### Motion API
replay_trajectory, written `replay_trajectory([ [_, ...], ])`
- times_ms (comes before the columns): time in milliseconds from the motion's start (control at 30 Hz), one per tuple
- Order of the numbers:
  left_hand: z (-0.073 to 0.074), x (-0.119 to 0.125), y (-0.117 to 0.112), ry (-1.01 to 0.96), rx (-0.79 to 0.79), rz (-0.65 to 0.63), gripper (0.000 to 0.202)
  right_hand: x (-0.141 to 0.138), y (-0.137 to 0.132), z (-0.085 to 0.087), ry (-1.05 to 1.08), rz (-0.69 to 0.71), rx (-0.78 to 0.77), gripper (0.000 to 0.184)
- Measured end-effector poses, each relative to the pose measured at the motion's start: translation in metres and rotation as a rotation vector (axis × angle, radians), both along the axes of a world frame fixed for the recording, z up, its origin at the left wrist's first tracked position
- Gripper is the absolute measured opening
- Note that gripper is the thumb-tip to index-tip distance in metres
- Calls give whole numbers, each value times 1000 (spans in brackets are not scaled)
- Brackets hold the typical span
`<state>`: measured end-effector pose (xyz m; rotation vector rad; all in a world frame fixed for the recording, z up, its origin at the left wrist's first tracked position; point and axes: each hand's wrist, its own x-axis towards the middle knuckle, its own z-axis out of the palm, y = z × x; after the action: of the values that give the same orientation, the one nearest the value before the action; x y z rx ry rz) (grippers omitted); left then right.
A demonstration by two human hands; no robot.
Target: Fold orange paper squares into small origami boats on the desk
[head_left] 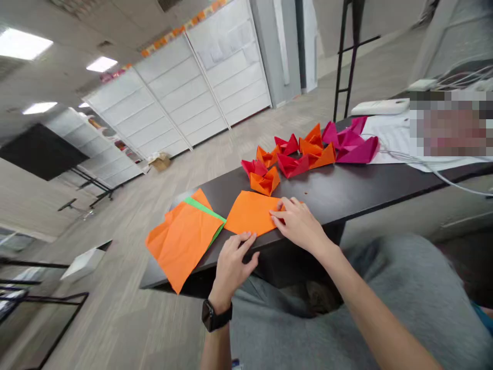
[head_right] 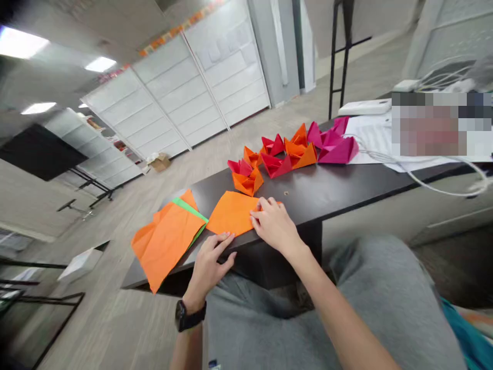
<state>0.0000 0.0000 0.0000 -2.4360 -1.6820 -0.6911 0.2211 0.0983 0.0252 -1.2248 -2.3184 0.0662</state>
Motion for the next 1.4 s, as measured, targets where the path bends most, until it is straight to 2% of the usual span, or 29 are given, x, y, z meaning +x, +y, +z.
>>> replay_trajectory([
  [400,7,4,-1,6,8,-19,50,-1,-3,0,-38,-12,26,33],
  [600,13,10,-3,54,2,-12,44,-2,-6,5,-16,-20,63,35],
  [733,19,21,-6,132,6,27,43,-9,-29,4,78,117,132,41],
  [867,12,27,-9,136,37,55,47,-14,-54,-4,50,219,30,43],
  [1033,1,29,-14,5,73,3,49,-7,-50,-8,70,126,-22,39],
  [1267,8,43,-17,43,51,-47,43,5,-30,-13,16,-25,33,41],
  [1400,9,42,-15,35,38,-65,44,14,-17,-17,-50,-60,56,43],
])
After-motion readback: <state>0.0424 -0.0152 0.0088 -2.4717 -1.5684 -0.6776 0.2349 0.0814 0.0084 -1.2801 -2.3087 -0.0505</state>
